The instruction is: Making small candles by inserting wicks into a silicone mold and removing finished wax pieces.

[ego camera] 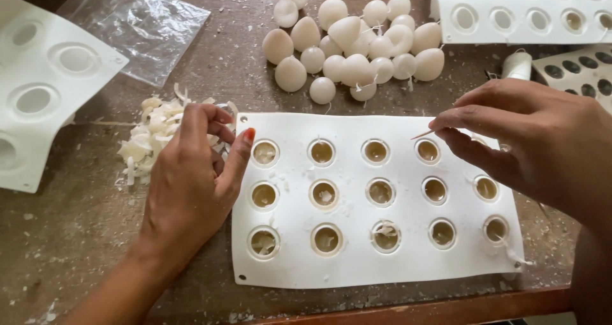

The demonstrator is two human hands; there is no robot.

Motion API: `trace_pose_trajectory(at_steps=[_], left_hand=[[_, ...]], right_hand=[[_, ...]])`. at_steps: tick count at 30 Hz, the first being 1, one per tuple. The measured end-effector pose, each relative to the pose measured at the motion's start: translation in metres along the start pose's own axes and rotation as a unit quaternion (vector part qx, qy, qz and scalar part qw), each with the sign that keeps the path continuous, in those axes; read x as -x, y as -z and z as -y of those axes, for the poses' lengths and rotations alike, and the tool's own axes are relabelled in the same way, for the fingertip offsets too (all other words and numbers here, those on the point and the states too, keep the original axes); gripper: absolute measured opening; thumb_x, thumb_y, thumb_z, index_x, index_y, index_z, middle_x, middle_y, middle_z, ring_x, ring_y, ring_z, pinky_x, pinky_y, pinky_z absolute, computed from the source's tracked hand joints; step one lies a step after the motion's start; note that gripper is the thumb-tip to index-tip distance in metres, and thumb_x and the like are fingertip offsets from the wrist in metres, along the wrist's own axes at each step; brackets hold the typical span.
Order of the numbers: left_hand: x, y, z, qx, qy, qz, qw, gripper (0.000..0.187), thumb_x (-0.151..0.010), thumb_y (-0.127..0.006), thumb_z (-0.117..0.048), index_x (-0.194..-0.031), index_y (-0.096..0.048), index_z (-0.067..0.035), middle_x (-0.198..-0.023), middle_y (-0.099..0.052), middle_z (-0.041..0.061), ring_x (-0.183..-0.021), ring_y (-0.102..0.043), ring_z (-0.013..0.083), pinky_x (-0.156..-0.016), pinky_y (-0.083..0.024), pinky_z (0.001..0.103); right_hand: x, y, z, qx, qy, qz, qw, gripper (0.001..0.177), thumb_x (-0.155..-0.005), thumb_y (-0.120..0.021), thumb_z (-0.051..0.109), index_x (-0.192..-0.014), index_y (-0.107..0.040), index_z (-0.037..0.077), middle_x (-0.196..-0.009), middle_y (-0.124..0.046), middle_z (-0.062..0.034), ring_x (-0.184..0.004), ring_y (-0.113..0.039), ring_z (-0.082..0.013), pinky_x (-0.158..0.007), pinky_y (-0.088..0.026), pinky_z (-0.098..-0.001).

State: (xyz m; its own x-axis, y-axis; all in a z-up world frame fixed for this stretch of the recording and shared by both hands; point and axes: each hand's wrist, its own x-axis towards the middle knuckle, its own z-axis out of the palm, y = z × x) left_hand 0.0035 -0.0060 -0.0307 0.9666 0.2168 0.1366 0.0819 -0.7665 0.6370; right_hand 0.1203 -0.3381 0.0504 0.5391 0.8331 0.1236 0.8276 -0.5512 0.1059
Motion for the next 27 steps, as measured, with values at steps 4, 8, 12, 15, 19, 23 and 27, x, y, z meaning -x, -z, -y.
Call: trace_pose_trajectory(at_steps=[4,8,12,15,19,23,27], left_hand=[[-0.001,-0.001,0.005,-0.041,-0.046,-0.035,0.998,0.038,-0.096,-0.070,-0.020,-0.117,-0.056,0.009,-0.103,-0.064,0.021,-0.059,-0.067,0.0224,-0.044,-0.055,0.030],[0.004,0.002,-0.005,-0.060,-0.127,-0.070,0.988,0.024,-0.098,-0.070,-0.015,-0.109,-0.062,0.004,-0.112,-0.062,0.022,-0.078,-0.070,0.0223,-0.056,-0.059,0.028],[0.004,0.001,-0.028,-0.089,-0.166,-0.016,0.982,0.022,-0.099,-0.067,-0.016,-0.112,-0.066,0.002,-0.118,-0.064,0.019,-0.098,-0.068,0.0288,-0.076,-0.059,0.035],[0.000,-0.010,-0.043,-0.125,-0.199,0.060,0.970,0.033,-0.096,-0.066,-0.023,-0.120,-0.066,0.000,-0.126,-0.063,0.019,-0.117,-0.061,0.0339,-0.100,-0.052,0.045],[-0.001,-0.032,-0.068,-0.102,-0.227,0.090,0.964,0.052,-0.095,-0.064,-0.035,-0.129,-0.060,0.004,-0.138,-0.057,0.025,-0.132,-0.048,0.0393,-0.108,-0.041,0.051],[0.005,-0.050,-0.079,-0.122,-0.262,0.083,0.954,0.060,-0.098,-0.053,-0.041,-0.138,-0.051,0.005,-0.146,-0.049,0.026,-0.145,-0.033,0.0438,-0.115,-0.027,0.056],[0.015,-0.059,-0.077,-0.170,-0.251,0.082,0.950,0.057,-0.104,-0.041,-0.040,-0.144,-0.047,0.000,-0.150,-0.047,0.021,-0.147,-0.031,0.0389,-0.120,-0.018,0.054]], right_hand=[[0.012,-0.008,-0.015,-0.013,-0.022,0.063,0.998,0.024,-0.089,-0.076,0.032,-0.105,-0.080,0.015,-0.090,-0.076,-0.0097,-0.061,-0.073,-0.0147,-0.054,-0.061,-0.0278],[0.014,-0.012,-0.019,-0.056,0.022,0.070,0.996,0.021,-0.090,-0.069,0.024,-0.103,-0.078,0.010,-0.093,-0.075,-0.0101,-0.067,-0.073,-0.0160,-0.057,-0.062,-0.0257],[0.005,-0.002,-0.014,-0.058,0.010,0.060,0.996,0.022,-0.090,-0.073,0.024,-0.106,-0.078,0.009,-0.098,-0.073,-0.0115,-0.063,-0.071,-0.0180,-0.052,-0.062,-0.0281],[0.009,-0.022,-0.018,-0.097,0.049,0.026,0.994,0.024,-0.091,-0.070,0.022,-0.111,-0.078,0.011,-0.101,-0.071,-0.0113,-0.062,-0.068,-0.0149,-0.050,-0.059,-0.0255],[-0.006,-0.037,-0.001,-0.044,0.128,-0.046,0.990,0.021,-0.090,-0.073,0.019,-0.109,-0.079,0.012,-0.099,-0.070,-0.0103,-0.075,-0.069,-0.0161,-0.063,-0.064,-0.0262],[-0.010,-0.036,0.009,0.003,0.131,-0.097,0.987,0.024,-0.087,-0.074,0.017,-0.110,-0.079,0.013,-0.095,-0.068,-0.0023,-0.087,-0.066,-0.0155,-0.072,-0.063,-0.0301],[-0.010,-0.044,0.009,0.038,0.134,-0.091,0.986,0.026,-0.086,-0.075,0.015,-0.112,-0.079,0.015,-0.097,-0.067,0.0010,-0.089,-0.066,-0.0146,-0.075,-0.062,-0.0284]])
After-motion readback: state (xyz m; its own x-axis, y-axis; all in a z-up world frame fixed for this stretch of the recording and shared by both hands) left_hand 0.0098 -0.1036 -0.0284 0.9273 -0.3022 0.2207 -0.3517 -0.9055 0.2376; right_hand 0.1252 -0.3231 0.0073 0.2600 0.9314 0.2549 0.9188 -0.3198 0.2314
